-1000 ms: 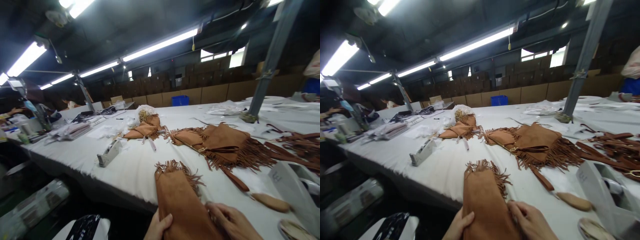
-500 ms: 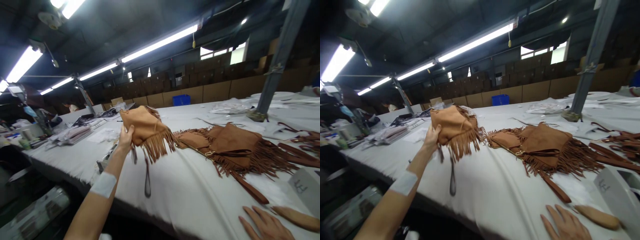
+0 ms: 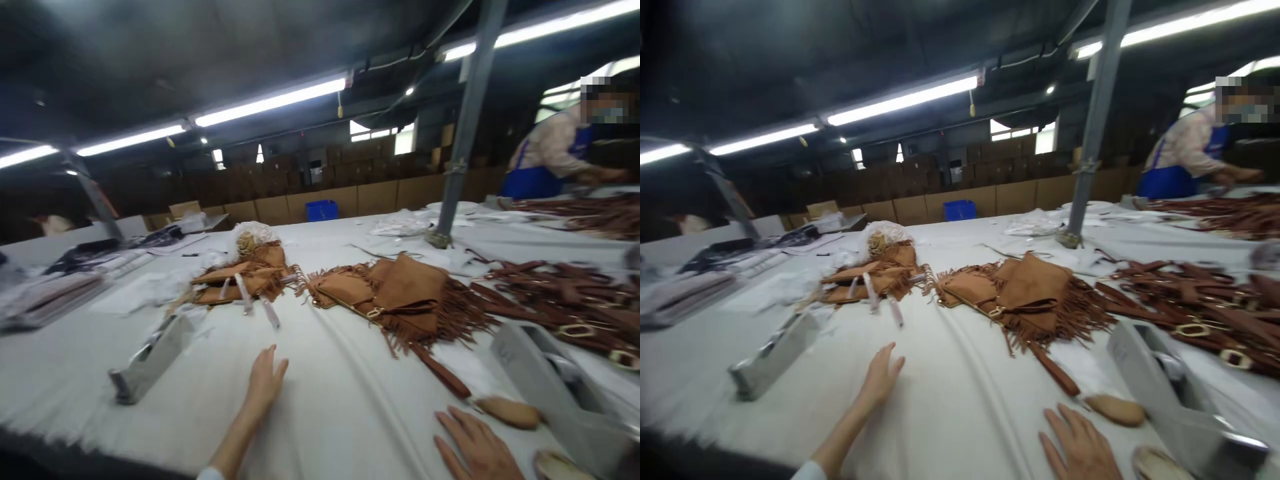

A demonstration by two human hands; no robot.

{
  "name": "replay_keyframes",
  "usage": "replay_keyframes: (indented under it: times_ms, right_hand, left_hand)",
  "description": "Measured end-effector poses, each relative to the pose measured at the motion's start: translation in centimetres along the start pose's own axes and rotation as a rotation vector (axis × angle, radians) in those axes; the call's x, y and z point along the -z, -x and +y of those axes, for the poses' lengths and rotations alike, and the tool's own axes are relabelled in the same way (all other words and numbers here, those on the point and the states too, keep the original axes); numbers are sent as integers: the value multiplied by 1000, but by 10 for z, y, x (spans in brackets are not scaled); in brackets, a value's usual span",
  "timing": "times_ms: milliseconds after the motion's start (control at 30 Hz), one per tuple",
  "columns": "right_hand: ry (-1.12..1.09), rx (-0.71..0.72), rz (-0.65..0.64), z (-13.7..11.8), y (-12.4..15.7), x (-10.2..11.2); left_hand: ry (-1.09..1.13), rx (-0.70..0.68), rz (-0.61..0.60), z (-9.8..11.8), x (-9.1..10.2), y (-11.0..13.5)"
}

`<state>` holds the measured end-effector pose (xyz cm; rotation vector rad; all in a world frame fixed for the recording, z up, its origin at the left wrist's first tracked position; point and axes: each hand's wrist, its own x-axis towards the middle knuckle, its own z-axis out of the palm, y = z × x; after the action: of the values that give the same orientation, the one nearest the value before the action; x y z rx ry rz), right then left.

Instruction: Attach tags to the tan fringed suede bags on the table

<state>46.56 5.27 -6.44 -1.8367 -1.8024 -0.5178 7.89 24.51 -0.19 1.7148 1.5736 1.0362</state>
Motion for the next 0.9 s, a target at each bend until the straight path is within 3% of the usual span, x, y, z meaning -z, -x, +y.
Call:
replay_keyframes:
  times_ms: [33,133,267,433,500,633,767,900]
  right_hand:
    - [16,-14,-28,-5,1,7]
    - [-14,-81,-101,-18,-2,24]
    - [-261,-303,-161,-17,-39,35]
    - [-505,-664,-79,14,-128,24]
    - [-564,-776,-37,28,-150,12]
    - [-613,-878,11,45,-166,-6]
    - [-782,-1039,74,51,-179,-14]
    - [-898,-1087,-6,42,-198,-25]
  left_hand:
    - [-57,-16,-29,-9,-13,10]
    - [-591,-177,-4,-33,-37,26]
    - [-865,-256,12,-50,-44,24]
    - [-945,-241,-14,-62,-46,16]
    - [-926,-237,-8,-65,-47,15]
    - [-844,-272,44,-66,-48,16]
    - [-840,-264,18,-63,-47,16]
    - [-885,-252,13,-59,-46,15]
